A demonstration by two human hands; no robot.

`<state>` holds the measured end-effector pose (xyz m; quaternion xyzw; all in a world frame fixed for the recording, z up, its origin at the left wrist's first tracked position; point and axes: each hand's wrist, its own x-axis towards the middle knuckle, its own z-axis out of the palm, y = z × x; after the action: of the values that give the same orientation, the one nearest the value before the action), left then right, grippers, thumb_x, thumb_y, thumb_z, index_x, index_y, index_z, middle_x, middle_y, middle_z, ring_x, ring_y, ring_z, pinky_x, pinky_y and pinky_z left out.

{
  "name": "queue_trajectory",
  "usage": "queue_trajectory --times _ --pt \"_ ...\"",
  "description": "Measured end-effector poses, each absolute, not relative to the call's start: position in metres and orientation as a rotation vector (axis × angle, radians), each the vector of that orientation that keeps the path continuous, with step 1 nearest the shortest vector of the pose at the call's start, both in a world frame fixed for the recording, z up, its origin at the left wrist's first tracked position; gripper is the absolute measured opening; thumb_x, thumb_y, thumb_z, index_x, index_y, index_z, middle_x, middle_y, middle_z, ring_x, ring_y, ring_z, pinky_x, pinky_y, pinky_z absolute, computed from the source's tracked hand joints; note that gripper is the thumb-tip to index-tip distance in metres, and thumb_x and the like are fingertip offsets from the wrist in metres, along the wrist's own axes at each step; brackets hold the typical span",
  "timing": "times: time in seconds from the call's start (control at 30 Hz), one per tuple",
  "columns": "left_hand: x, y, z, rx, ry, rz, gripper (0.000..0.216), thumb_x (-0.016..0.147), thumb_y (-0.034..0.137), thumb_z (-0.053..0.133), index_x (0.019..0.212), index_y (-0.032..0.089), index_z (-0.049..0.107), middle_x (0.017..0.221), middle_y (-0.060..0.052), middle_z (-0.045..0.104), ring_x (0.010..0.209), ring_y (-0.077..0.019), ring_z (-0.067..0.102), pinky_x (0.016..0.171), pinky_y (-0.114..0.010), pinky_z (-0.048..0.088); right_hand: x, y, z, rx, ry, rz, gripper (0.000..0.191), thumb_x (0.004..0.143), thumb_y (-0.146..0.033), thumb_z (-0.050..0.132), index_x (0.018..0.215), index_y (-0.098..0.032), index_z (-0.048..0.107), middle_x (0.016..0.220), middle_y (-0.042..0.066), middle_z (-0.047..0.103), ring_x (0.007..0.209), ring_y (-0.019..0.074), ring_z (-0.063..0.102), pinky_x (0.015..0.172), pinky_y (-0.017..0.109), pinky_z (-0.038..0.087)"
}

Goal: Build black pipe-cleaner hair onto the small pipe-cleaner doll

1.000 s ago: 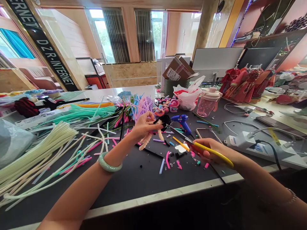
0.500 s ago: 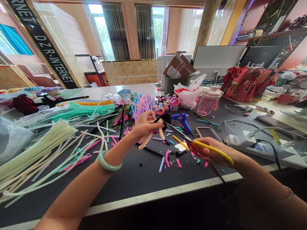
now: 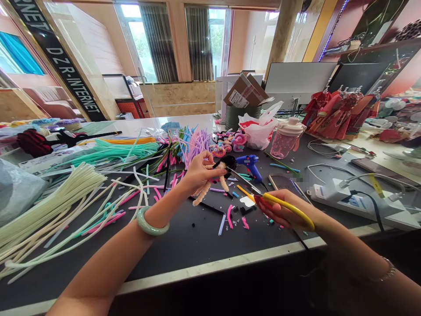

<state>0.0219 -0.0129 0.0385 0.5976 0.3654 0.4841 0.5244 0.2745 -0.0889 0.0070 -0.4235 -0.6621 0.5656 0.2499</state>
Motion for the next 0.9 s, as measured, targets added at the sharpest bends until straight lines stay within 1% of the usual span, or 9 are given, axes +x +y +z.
queue_trajectory --times 0.13,0.23,0.33,0.47,0.53,0.63,0.73,0.83,0.9 --pt "0.023 -0.014 0.038 1.406 0.885 1.174 0.048 0.051 0.021 0.082 0.072 0.022 0.039 0.052 0.007 0.050 0.046 -0.0087 0.050 0.045 -0.021 0.030 0.269 -0.092 0.011 -1.198 -1.770 1.548 0.069 0.055 -0.084 0.062 0.066 -0.017 0.050 0.054 -0.005 0.046 0.034 0.0031 0.035 0.033 0.019 0.025" --pt "0.023 -0.016 0.038 1.383 0.887 1.173 0.047 0.051 0.019 0.082 0.072 0.021 0.039 0.053 0.007 0.051 0.045 -0.0079 0.049 0.045 -0.020 0.029 0.267 -0.093 0.007 -1.254 -1.706 1.563 0.068 0.051 -0.082 0.065 0.065 -0.018 0.051 0.053 -0.005 0.047 0.033 0.0046 0.037 0.031 0.020 0.026" --pt "0.024 -0.017 0.038 1.363 0.883 1.169 0.047 0.052 0.019 0.082 0.072 0.021 0.039 0.053 0.007 0.053 0.045 -0.0085 0.050 0.044 -0.020 0.030 0.268 -0.092 0.001 -1.283 -1.675 1.543 0.064 0.054 -0.079 0.065 0.067 -0.018 0.053 0.052 -0.005 0.046 0.034 0.0057 0.038 0.031 0.022 0.029" --pt "0.022 -0.014 0.036 1.354 0.891 1.169 0.049 0.052 0.022 0.083 0.073 0.021 0.039 0.052 0.008 0.050 0.044 -0.0080 0.048 0.042 -0.019 0.026 0.272 -0.090 0.001 -1.286 -1.730 1.532 0.062 0.059 -0.078 0.063 0.070 -0.018 0.051 0.055 -0.005 0.045 0.034 0.0058 0.038 0.031 0.022 0.027" --pt "0.021 -0.011 0.034 1.347 0.906 1.179 0.051 0.050 0.022 0.084 0.073 0.021 0.038 0.051 0.009 0.047 0.042 -0.0061 0.044 0.041 -0.019 0.025 0.273 -0.090 0.005 -1.284 -1.769 1.524 0.060 0.059 -0.075 0.064 0.071 -0.019 0.049 0.057 -0.006 0.044 0.035 0.0050 0.036 0.032 0.021 0.026" --pt "0.019 -0.005 0.031 1.348 0.957 1.219 0.050 0.051 0.025 0.083 0.072 0.021 0.038 0.053 0.009 0.049 0.043 -0.0052 0.044 0.042 -0.018 0.029 0.273 -0.093 0.011 -1.322 -1.842 1.480 0.054 0.055 -0.065 0.072 0.072 -0.019 0.050 0.060 -0.006 0.044 0.044 0.0059 0.036 0.039 0.021 0.028" --pt "0.018 0.000 0.025 1.351 1.037 1.350 0.046 0.054 0.026 0.082 0.074 0.020 0.040 0.056 0.009 0.049 0.044 -0.0044 0.044 0.044 -0.018 0.031 0.271 -0.097 0.012 -1.438 -1.946 1.308 0.044 0.057 -0.055 0.073 0.071 -0.019 0.052 0.062 -0.005 0.045 0.054 0.0092 0.037 0.048 0.023 0.030" --pt "0.018 0.006 0.017 1.348 1.088 1.465 0.047 0.053 0.025 0.081 0.078 0.020 0.041 0.058 0.009 0.050 0.047 -0.0048 0.046 0.046 -0.017 0.034 0.270 -0.102 0.008 -1.640 -2.082 0.942 0.036 0.059 -0.050 0.073 0.068 -0.020 0.054 0.059 -0.004 0.045 0.056 0.0119 0.037 0.052 0.026 0.029" --pt "0.019 0.009 0.011 1.350 1.110 1.513 0.048 0.055 0.027 0.081 0.081 0.020 0.041 0.065 0.007 0.054 0.050 -0.0055 0.049 0.049 -0.018 0.037 0.270 -0.105 0.004 -1.741 -2.133 0.702 0.034 0.061 -0.051 0.070 0.069 -0.020 0.057 0.059 -0.001 0.051 0.057 0.0146 0.042 0.054 0.027 0.031"
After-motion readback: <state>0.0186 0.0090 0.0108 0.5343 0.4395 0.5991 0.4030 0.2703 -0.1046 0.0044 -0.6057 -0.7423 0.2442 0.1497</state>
